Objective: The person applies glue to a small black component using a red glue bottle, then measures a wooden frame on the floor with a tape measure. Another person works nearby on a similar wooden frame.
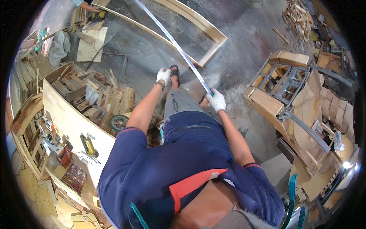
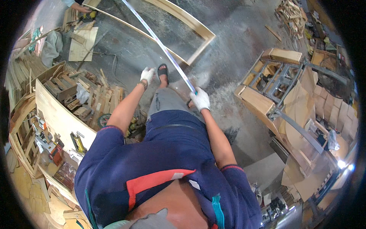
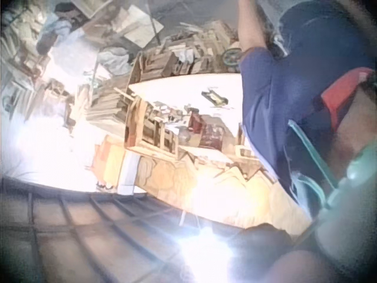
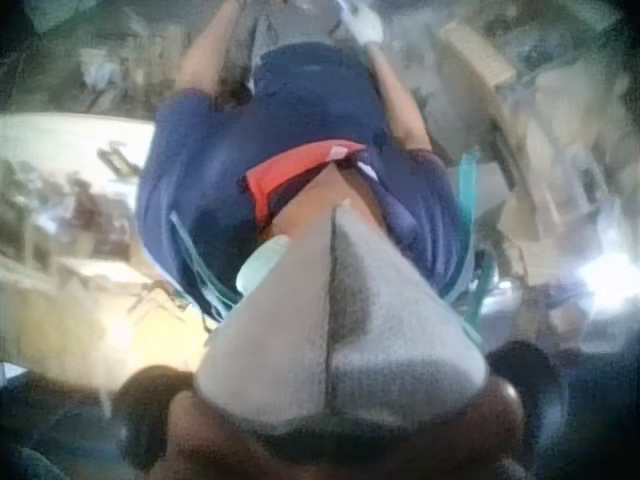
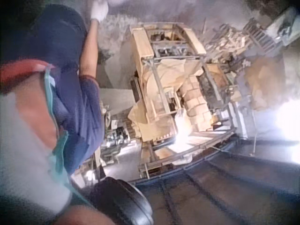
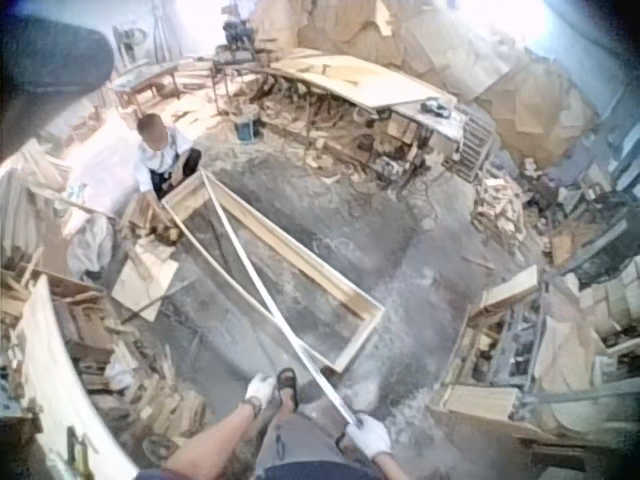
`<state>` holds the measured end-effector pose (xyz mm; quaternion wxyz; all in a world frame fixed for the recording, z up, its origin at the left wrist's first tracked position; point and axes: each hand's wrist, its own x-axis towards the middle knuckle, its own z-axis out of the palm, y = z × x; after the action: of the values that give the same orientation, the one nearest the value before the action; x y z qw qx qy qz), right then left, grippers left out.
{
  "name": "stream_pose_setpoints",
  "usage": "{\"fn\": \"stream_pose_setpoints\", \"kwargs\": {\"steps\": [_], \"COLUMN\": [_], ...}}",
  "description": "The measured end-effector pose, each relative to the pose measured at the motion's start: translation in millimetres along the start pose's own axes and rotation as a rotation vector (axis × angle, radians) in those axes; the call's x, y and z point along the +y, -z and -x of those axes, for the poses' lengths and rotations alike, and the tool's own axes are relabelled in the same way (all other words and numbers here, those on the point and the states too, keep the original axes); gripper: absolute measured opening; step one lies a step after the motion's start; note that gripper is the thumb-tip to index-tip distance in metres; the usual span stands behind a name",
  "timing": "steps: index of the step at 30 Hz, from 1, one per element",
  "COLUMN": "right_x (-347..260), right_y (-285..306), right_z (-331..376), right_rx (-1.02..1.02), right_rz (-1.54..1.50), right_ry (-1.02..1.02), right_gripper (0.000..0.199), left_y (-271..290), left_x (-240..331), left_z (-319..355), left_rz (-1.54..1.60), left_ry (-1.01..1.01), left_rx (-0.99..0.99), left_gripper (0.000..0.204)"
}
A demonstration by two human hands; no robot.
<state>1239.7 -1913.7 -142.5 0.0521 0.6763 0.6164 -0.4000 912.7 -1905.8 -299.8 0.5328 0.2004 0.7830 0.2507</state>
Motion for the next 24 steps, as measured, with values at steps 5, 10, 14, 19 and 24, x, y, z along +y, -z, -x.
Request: {"fn": "stream_pose_setpoints", "kwargs": {"steps": [5,10,14,19,24], "right_x": [49.5,113.3,163.8,197.7,214.5], "right_y": [-27.8,-68.9,-114.8,-160.0,-182.4], "right_z": [-50.5,-122.9,-173.7,-213.7,-233.8], "right_rx": [-0.061,-0.082,-0.052,0.057,0.079], "right_rz": [0.017,-0.030,-0.024,0.051,0.065], "right_ry": [0.015,-0.034,-0.059,0.003,0.001], "right_gripper": [0.051,0.059,0.060,0.053,0.049], "left_y": [-44.3,-116.9,-157.6,-185.3,-192.5], "left_x": [-92.7,-114.8,-142.9,-158.7,-189.2], "left_z": [131.5,224.4,243.8,233.6,236.5], "left_rz": [-0.425,-0.693,-0.658,-0.716,-0.716], "left_ry": [0.081,0.251,0.445,0.556,0.481], "left_rx": [0.007,-0.017,0.050,-0.117,-0.073], "left_gripper": [0.058,0.086,0.094,0.091,0.078]}}
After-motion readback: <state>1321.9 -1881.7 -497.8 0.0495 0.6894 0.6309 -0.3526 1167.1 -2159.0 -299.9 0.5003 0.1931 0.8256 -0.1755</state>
